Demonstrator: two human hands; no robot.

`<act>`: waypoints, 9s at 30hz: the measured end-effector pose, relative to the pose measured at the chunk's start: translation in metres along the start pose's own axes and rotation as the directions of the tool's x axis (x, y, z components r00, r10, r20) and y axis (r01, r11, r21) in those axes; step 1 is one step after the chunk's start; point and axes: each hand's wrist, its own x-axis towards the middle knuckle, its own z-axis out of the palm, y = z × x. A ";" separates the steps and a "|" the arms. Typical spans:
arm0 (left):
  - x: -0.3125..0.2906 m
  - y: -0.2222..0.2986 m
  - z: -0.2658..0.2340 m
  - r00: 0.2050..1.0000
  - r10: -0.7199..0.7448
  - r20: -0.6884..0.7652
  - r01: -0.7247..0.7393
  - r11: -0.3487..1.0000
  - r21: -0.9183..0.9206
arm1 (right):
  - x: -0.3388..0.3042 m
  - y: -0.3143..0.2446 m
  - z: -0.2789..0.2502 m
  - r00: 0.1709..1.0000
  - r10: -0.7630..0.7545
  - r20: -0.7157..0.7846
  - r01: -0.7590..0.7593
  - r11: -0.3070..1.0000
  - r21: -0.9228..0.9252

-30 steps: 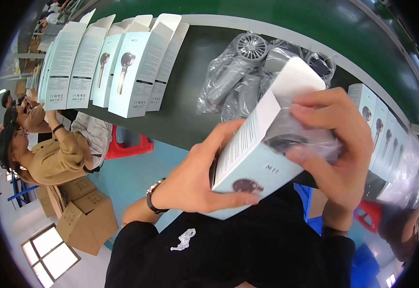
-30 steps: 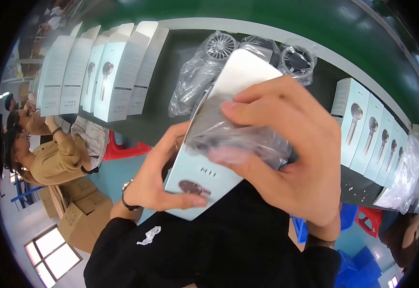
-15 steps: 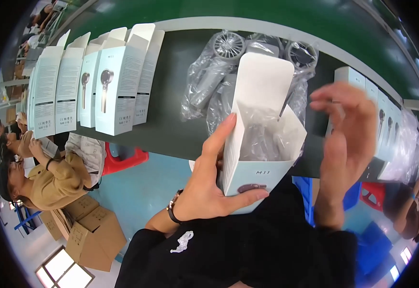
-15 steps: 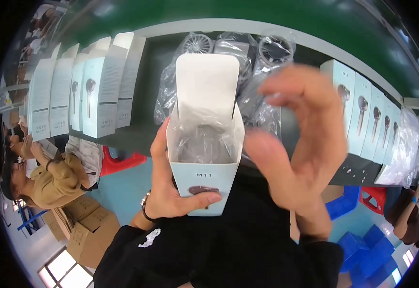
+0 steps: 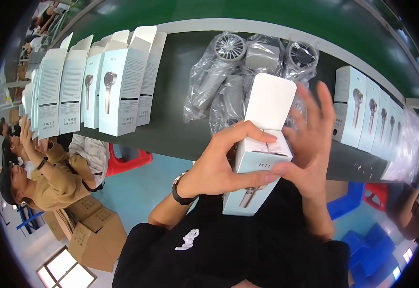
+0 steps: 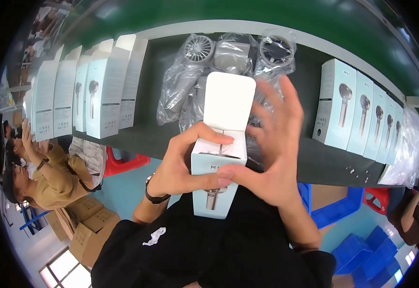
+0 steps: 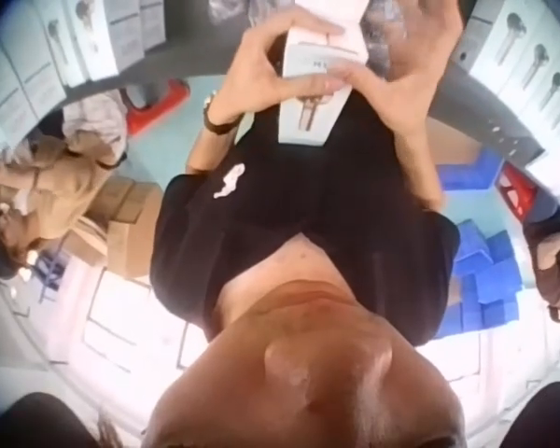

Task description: The recorder is removing small electronic fans from plastic sleeves and placing them into individual retail boxes on an assembly line.

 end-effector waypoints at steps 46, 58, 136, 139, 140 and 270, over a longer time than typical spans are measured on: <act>0.083 0.003 0.123 0.988 0.153 0.017 -0.152 0.988 -0.020 | -0.052 -0.129 -0.228 0.840 -0.490 -0.234 -0.214 0.098 -0.972; 0.011 0.019 -0.010 0.755 0.427 -0.497 -0.276 0.895 0.350 | -0.042 -0.124 -0.342 0.971 -0.088 -0.223 -0.196 0.249 -0.949; -0.039 0.047 -0.137 0.654 0.597 -0.464 0.509 0.106 0.854 | 0.039 -0.004 -0.080 0.770 -0.625 0.133 0.481 0.431 -0.763; -0.035 0.044 -0.140 0.663 0.562 -0.495 0.553 0.079 0.830 | 0.041 -0.023 -0.076 0.729 -0.661 -0.178 0.401 0.624 -0.671; -0.036 0.046 -0.139 0.644 0.565 -0.516 0.522 0.169 0.836 | 0.041 -0.031 -0.072 0.746 -0.570 -0.343 0.332 0.766 -0.551; -0.063 0.003 -0.102 0.364 0.740 -0.565 0.031 0.597 0.802 | -0.001 -0.030 -0.112 0.896 -0.439 0.067 0.150 0.155 -0.977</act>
